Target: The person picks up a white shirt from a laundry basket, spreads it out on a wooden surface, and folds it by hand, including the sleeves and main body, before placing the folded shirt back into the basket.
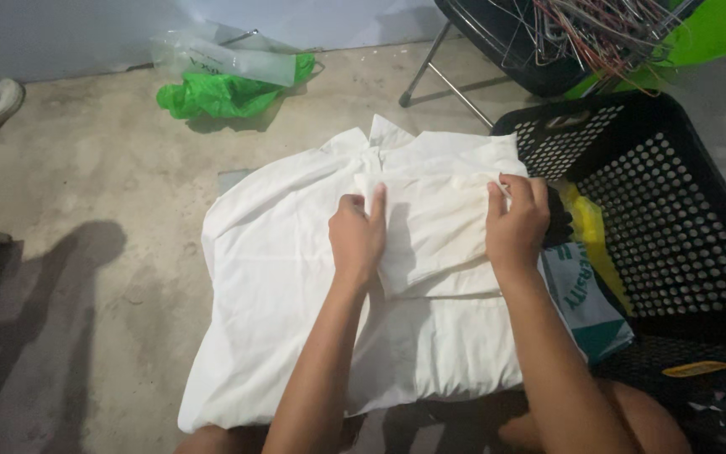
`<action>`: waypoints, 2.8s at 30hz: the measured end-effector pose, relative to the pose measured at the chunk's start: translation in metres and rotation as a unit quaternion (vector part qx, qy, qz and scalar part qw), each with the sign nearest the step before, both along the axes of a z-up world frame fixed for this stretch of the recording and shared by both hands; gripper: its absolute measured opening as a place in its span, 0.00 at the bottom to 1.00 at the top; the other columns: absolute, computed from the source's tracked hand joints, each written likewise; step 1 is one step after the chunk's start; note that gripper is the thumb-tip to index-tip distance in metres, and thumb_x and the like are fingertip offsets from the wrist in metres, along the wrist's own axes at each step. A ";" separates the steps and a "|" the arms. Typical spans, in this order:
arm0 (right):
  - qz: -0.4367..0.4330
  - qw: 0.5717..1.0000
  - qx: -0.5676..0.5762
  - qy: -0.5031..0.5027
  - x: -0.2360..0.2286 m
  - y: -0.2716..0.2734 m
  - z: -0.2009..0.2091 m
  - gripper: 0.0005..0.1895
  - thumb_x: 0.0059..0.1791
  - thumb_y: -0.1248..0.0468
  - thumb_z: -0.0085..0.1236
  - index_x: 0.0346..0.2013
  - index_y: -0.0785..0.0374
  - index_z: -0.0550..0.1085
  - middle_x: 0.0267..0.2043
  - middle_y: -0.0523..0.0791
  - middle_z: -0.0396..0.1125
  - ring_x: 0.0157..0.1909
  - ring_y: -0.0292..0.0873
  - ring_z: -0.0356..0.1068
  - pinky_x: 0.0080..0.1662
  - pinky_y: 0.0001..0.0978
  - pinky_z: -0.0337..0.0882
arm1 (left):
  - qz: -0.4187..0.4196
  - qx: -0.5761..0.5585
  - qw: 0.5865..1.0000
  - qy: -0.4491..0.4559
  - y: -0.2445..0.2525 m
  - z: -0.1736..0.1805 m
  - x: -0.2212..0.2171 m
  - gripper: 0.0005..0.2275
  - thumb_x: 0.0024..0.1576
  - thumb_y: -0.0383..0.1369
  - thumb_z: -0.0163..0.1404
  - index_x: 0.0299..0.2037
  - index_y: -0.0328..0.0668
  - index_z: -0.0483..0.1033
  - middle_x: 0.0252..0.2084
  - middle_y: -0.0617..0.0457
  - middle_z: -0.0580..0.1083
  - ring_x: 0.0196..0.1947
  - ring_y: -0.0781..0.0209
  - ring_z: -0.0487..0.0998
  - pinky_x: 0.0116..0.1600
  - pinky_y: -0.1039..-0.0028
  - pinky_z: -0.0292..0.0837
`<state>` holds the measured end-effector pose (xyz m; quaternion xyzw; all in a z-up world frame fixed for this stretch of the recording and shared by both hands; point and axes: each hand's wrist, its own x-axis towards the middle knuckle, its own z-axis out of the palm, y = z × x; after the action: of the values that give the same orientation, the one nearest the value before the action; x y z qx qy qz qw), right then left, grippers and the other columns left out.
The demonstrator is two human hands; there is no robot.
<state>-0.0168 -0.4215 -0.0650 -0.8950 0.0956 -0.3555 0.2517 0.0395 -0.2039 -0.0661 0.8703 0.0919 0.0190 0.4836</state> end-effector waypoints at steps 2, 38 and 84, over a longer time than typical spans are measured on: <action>0.001 1.000 -0.005 0.010 0.001 -0.005 0.004 0.10 0.53 0.67 0.63 0.46 0.69 0.75 0.46 0.54 0.67 0.48 0.59 0.70 0.50 0.46 0.70 | -0.004 0.014 1.000 -0.024 -0.002 -0.005 0.005 0.17 0.65 0.44 0.53 0.45 0.34 0.76 0.34 0.36 0.79 0.36 0.39 0.82 0.43 0.58 0.74; 0.050 0.991 0.039 0.120 -0.007 -0.050 -0.008 0.11 0.54 0.67 0.55 0.47 0.70 0.67 0.48 0.60 0.70 0.51 0.66 0.69 0.51 0.54 0.69 | 0.025 -0.014 0.994 -0.107 -0.020 0.025 -0.021 0.20 0.53 0.33 0.60 0.53 0.35 0.68 0.37 0.38 0.73 0.33 0.43 0.76 0.40 0.57 0.71; 0.219 0.940 -0.202 0.168 0.000 0.025 0.015 0.44 0.53 0.37 0.44 0.73 0.66 0.57 0.78 0.55 0.46 0.78 0.57 0.44 0.72 0.58 0.42 | -0.305 0.308 0.889 -0.148 -0.026 0.022 -0.041 0.65 0.32 0.71 0.57 0.72 0.27 0.48 0.76 0.30 0.46 0.76 0.32 0.38 0.74 0.49 0.32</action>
<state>-0.0166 -0.3965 -0.0497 -0.9725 -0.1357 -0.1484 0.1178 -0.0016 -0.2299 -0.0445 0.9478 -0.2609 0.0270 0.1816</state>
